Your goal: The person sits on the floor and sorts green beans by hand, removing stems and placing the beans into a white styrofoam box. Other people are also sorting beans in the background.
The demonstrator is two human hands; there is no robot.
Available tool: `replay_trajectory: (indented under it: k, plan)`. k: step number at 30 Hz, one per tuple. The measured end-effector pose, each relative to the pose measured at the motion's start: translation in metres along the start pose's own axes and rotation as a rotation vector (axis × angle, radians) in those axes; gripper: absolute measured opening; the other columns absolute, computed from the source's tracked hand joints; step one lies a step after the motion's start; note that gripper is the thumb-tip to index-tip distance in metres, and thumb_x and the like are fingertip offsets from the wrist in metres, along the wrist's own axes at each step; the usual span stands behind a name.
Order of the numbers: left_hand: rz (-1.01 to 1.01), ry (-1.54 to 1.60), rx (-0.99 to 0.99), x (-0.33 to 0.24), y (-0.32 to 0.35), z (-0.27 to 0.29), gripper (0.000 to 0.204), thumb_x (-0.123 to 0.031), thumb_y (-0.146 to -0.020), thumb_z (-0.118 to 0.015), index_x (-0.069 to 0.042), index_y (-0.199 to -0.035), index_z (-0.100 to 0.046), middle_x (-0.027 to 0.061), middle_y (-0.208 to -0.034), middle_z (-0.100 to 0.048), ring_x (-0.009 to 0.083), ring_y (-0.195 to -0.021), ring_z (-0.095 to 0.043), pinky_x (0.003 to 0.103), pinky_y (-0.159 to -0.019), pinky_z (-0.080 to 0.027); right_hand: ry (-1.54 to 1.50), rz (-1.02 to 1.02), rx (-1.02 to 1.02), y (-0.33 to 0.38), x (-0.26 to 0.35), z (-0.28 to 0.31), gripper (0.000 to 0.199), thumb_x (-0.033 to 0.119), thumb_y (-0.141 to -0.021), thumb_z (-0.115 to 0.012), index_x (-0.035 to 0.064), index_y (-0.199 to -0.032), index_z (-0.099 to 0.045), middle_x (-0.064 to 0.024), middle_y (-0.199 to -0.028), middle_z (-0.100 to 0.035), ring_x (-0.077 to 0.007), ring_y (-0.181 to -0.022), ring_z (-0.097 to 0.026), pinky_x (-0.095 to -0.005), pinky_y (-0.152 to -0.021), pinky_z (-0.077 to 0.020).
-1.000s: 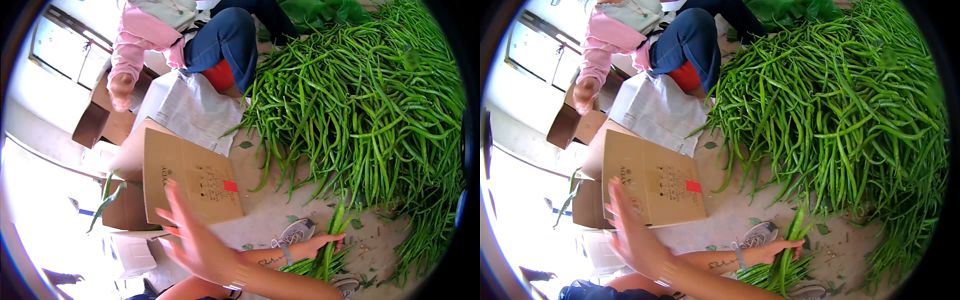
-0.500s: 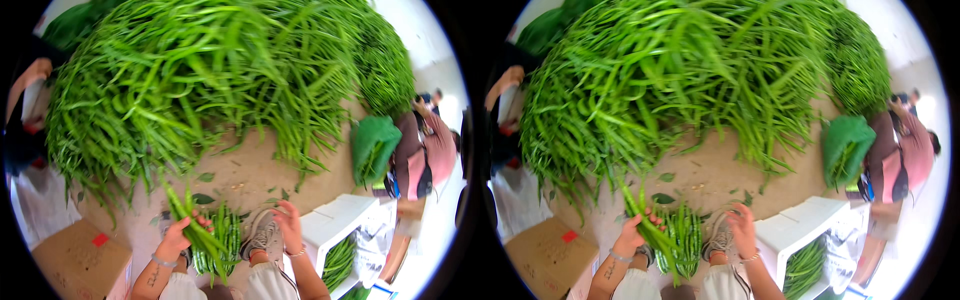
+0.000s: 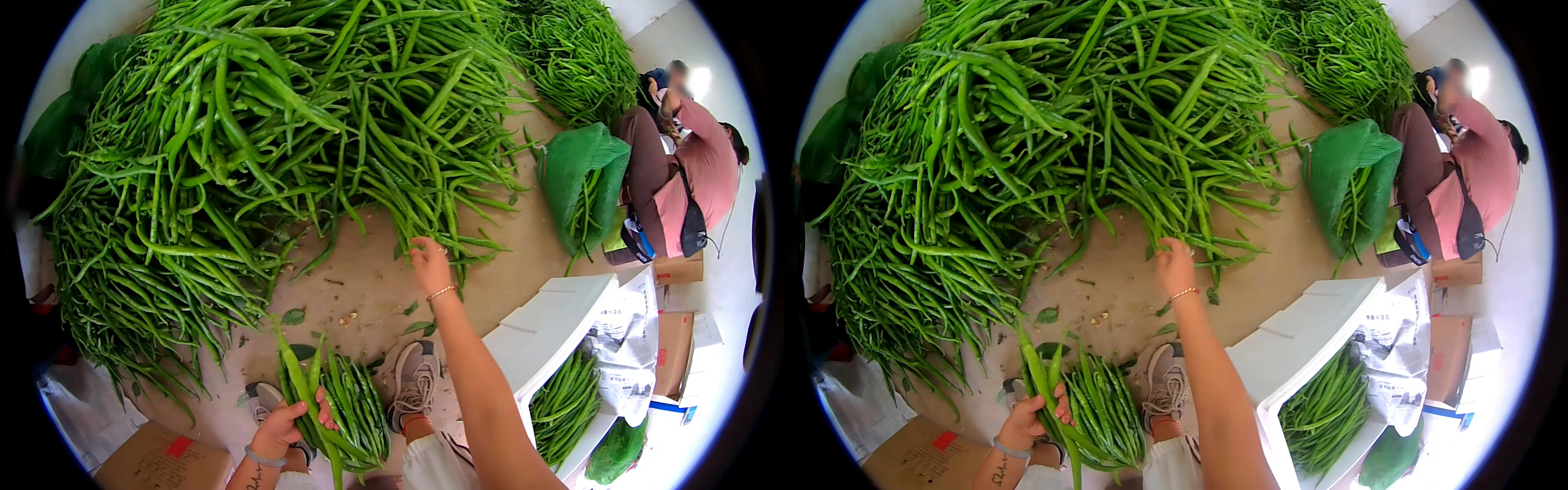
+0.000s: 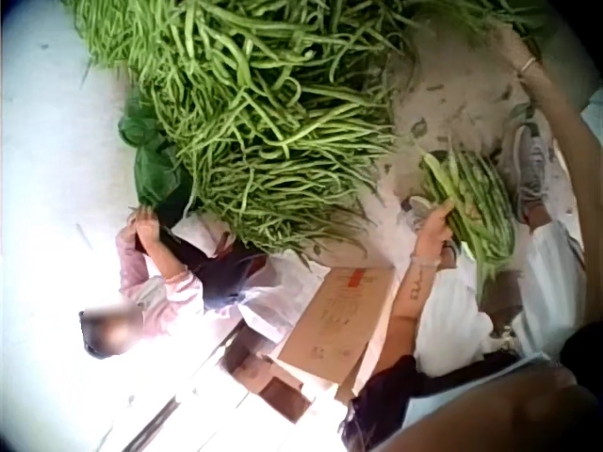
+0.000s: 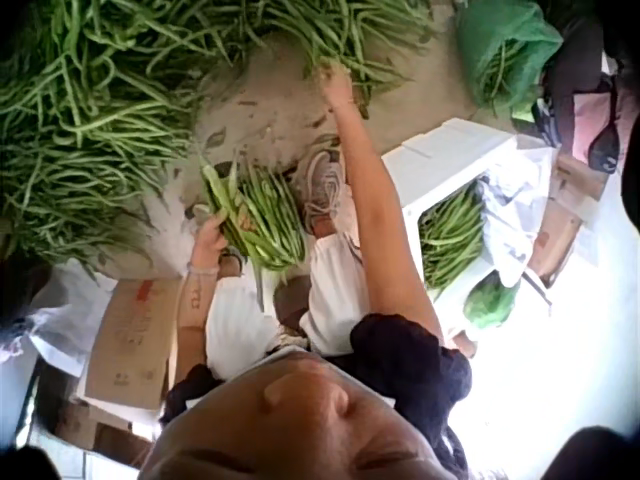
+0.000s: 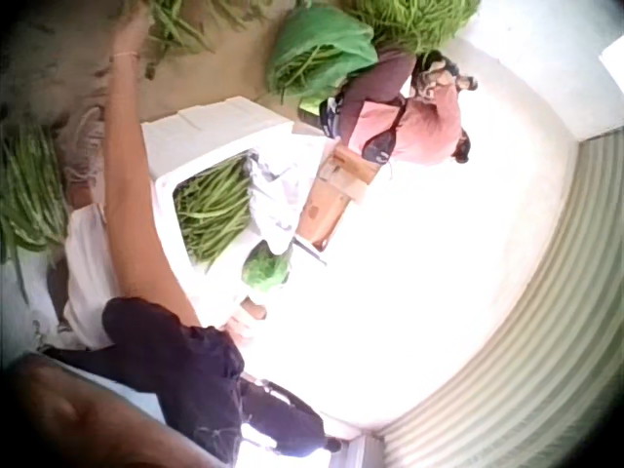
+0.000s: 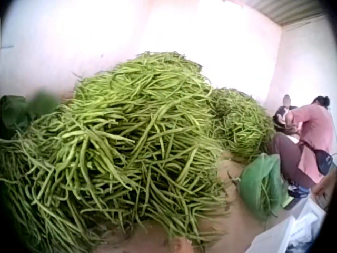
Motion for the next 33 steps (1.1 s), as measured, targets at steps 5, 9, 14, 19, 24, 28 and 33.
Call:
replay_trajectory:
  k: [5, 9, 14, 19, 24, 28, 33]
  plan:
    - [-0.100, -0.017, -0.023, 0.000, 0.004, 0.013, 0.033, -0.026, -0.075, -0.062, -0.006, -0.093, -0.042, 0.0076, -0.073, -0.051, 0.0219, -0.073, -0.054, 0.039, -0.073, -0.043, 0.283, 0.104, 0.165, -0.002, 0.046, 0.002, 0.033, -0.003, -0.070, -0.053, 0.0088, -0.100, -0.054, -0.0141, -0.106, -0.044, -0.0264, -0.078, -0.054, -0.0341, -0.066, -0.0472]
    - [-0.013, 0.111, 0.067, -0.001, 0.008, 0.009, 0.034, -0.027, -0.073, -0.064, -0.006, -0.090, -0.043, 0.0049, -0.067, -0.048, 0.0179, -0.065, -0.052, 0.035, -0.068, -0.042, 0.874, 0.437, 0.067, -0.021, 0.042, 0.000, 0.031, 0.001, -0.068, -0.053, 0.0106, -0.097, -0.055, -0.0117, -0.097, -0.046, -0.0238, -0.078, -0.052, -0.0314, -0.063, -0.0464]
    - [-0.078, 0.063, -0.037, -0.004, 0.014, 0.009, 0.031, -0.024, -0.069, -0.065, -0.009, -0.083, -0.041, 0.0009, -0.060, -0.041, 0.0134, -0.055, -0.044, 0.029, -0.059, -0.036, 0.590, 0.755, 0.253, -0.014, 0.080, 0.026, 0.021, 0.003, -0.071, -0.049, 0.0099, -0.089, -0.057, -0.0070, -0.085, -0.049, -0.0223, -0.077, -0.051, -0.0300, -0.061, -0.0450]
    - [-0.164, 0.127, -0.108, -0.003, 0.016, 0.023, 0.032, -0.015, -0.070, -0.061, -0.005, -0.096, -0.046, 0.0068, -0.072, -0.052, 0.0203, -0.065, -0.052, 0.036, -0.066, -0.044, 0.025, 0.495, -0.122, 0.045, 0.153, 0.086, 0.012, 0.009, -0.081, -0.049, 0.0058, -0.092, -0.052, -0.0063, -0.092, -0.051, -0.0140, -0.070, -0.048, -0.0225, -0.055, -0.0407]
    - [-0.211, 0.087, -0.222, -0.006, 0.008, 0.017, 0.034, -0.011, -0.070, -0.058, -0.007, -0.100, -0.045, 0.0109, -0.086, -0.055, 0.0253, -0.078, -0.055, 0.041, -0.075, -0.045, -0.943, -0.290, -0.231, 0.051, 0.128, 0.104, 0.016, 0.017, -0.087, -0.046, 0.0035, -0.094, -0.048, -0.0034, -0.082, -0.052, -0.0075, -0.060, -0.045, -0.0178, -0.049, -0.0351]
    - [-0.240, 0.185, -0.230, -0.009, 0.004, 0.014, 0.029, -0.005, -0.075, -0.055, -0.004, -0.102, -0.045, 0.0120, -0.086, -0.055, 0.0268, -0.085, -0.055, 0.040, -0.076, -0.045, -1.135, -0.478, 0.014, 0.060, 0.117, 0.072, 0.018, 0.020, -0.086, -0.048, 0.0046, -0.095, -0.049, -0.0020, -0.080, -0.053, -0.0070, -0.060, -0.044, -0.0171, -0.050, -0.0341]
    - [-0.049, 0.138, -0.276, -0.003, 0.017, 0.033, 0.042, -0.023, -0.076, -0.061, -0.004, -0.110, -0.047, 0.0082, -0.091, -0.056, 0.0208, -0.082, -0.055, 0.034, -0.076, -0.044, -1.595, -0.743, 0.269, 0.117, 0.180, 0.005, 0.017, 0.016, -0.088, -0.041, 0.0035, -0.097, -0.049, -0.0042, -0.091, -0.055, -0.0135, -0.080, -0.052, -0.0221, -0.063, -0.0443]
Point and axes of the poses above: each hand's wrist, its own y-axis away from the middle knuckle, its own z-axis out of the back of the hand, x = y × z, the point moved 2 cm from there along -y, towards the middle knuckle
